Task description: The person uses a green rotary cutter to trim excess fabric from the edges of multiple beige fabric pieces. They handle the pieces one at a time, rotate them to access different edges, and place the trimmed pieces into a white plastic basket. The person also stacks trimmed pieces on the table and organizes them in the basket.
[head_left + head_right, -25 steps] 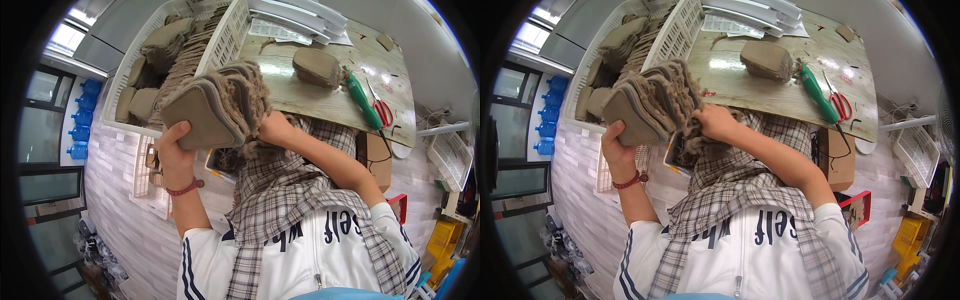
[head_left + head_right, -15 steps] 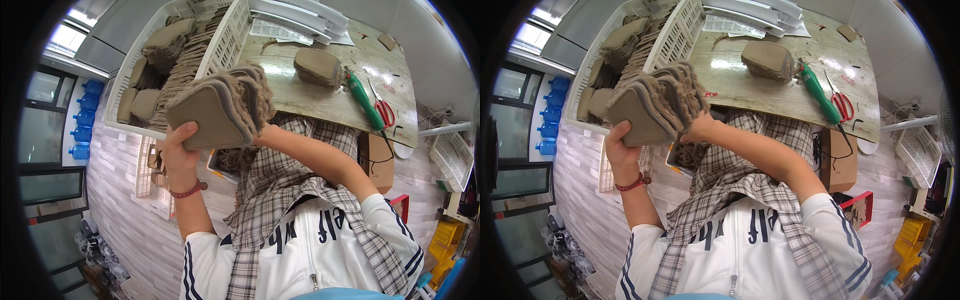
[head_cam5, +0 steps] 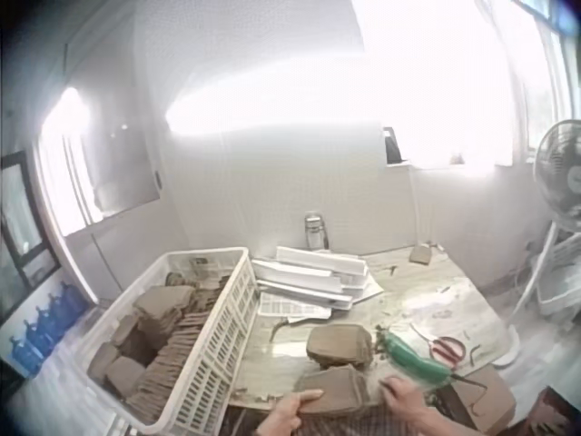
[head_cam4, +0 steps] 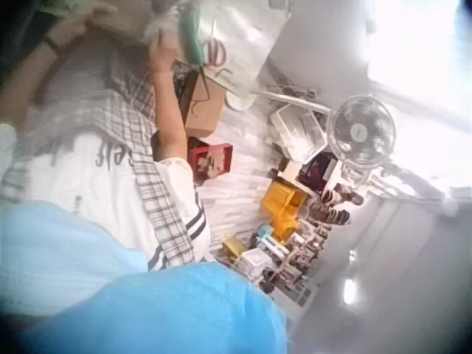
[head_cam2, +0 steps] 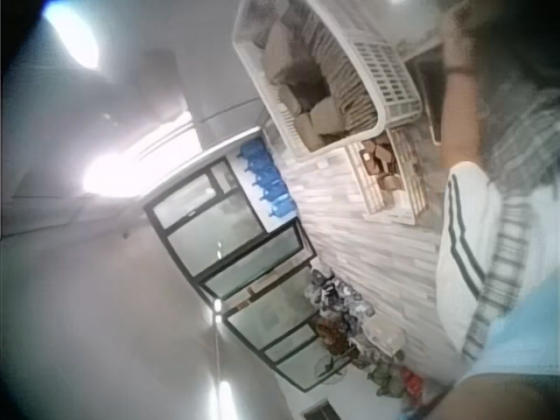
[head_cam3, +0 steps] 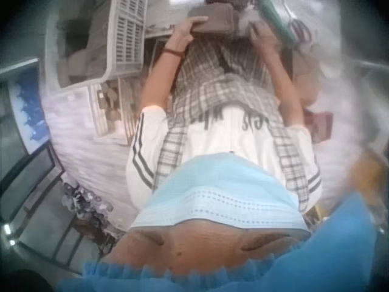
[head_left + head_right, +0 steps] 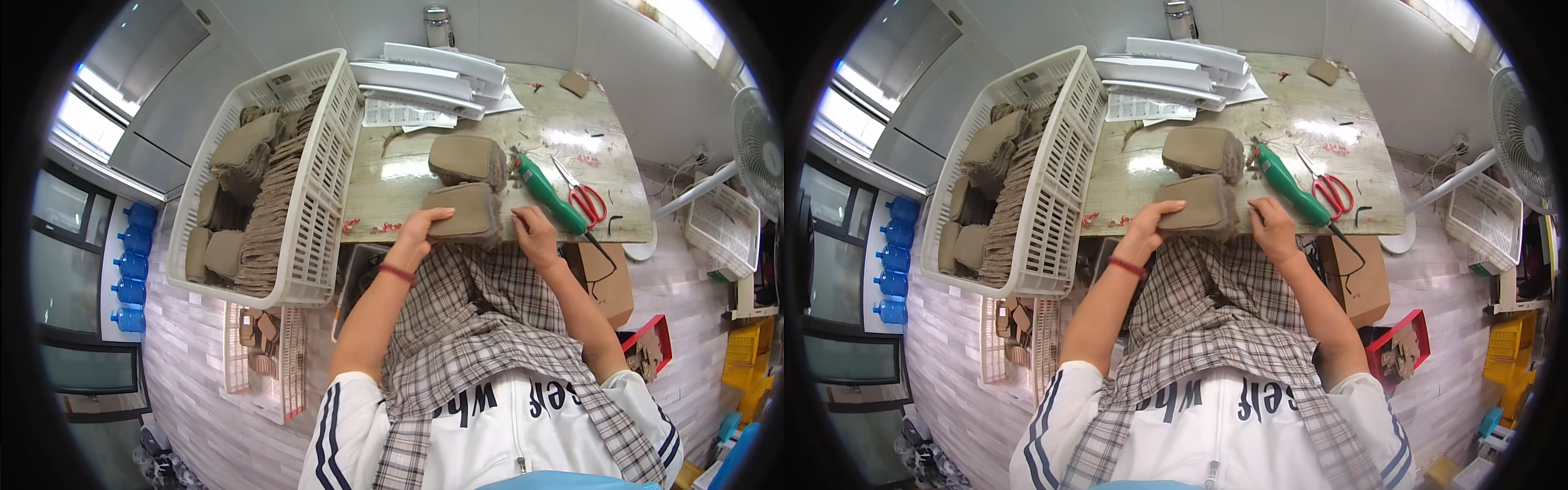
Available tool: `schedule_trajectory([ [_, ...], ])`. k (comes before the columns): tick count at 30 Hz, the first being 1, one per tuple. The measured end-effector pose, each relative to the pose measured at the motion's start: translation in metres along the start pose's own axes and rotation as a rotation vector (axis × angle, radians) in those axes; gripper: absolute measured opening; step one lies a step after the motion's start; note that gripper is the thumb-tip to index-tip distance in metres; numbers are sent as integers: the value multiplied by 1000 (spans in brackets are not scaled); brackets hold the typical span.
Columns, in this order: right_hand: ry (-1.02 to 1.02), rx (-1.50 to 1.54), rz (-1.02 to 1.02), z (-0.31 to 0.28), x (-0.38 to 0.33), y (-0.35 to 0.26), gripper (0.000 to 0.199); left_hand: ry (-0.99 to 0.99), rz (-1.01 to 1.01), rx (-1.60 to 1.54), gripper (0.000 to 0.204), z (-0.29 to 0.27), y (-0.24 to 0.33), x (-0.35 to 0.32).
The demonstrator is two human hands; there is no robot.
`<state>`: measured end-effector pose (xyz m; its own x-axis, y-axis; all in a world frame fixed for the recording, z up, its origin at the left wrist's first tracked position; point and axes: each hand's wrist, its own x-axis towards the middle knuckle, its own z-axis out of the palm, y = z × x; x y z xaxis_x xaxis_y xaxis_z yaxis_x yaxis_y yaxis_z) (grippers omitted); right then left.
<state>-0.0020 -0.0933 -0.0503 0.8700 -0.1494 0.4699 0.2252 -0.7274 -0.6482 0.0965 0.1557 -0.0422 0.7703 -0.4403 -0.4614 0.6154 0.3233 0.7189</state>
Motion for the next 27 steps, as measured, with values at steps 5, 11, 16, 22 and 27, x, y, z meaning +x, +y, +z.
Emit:
schedule_trajectory([
  [5, 109, -100, -97, 13, 8, 13, 24, 11, 34, -54, 26, 37, -9, 51],
  [11, 124, -63, 4, 25, 3, 22, 31, 407, 398, 443, 49, 54, -17, 58],
  [16, 140, -81, -19, 24, -3, 37, 35, 275, 639, 769, 75, 47, 18, -46],
  [22, 161, -126, -71, 21, -3, 39, 33, 185, 760, 665, 15, 4, 123, -232],
  [27, 133, -170, -87, 24, -1, 38, 31, 732, 996, 700, 17, -113, 235, -288],
])
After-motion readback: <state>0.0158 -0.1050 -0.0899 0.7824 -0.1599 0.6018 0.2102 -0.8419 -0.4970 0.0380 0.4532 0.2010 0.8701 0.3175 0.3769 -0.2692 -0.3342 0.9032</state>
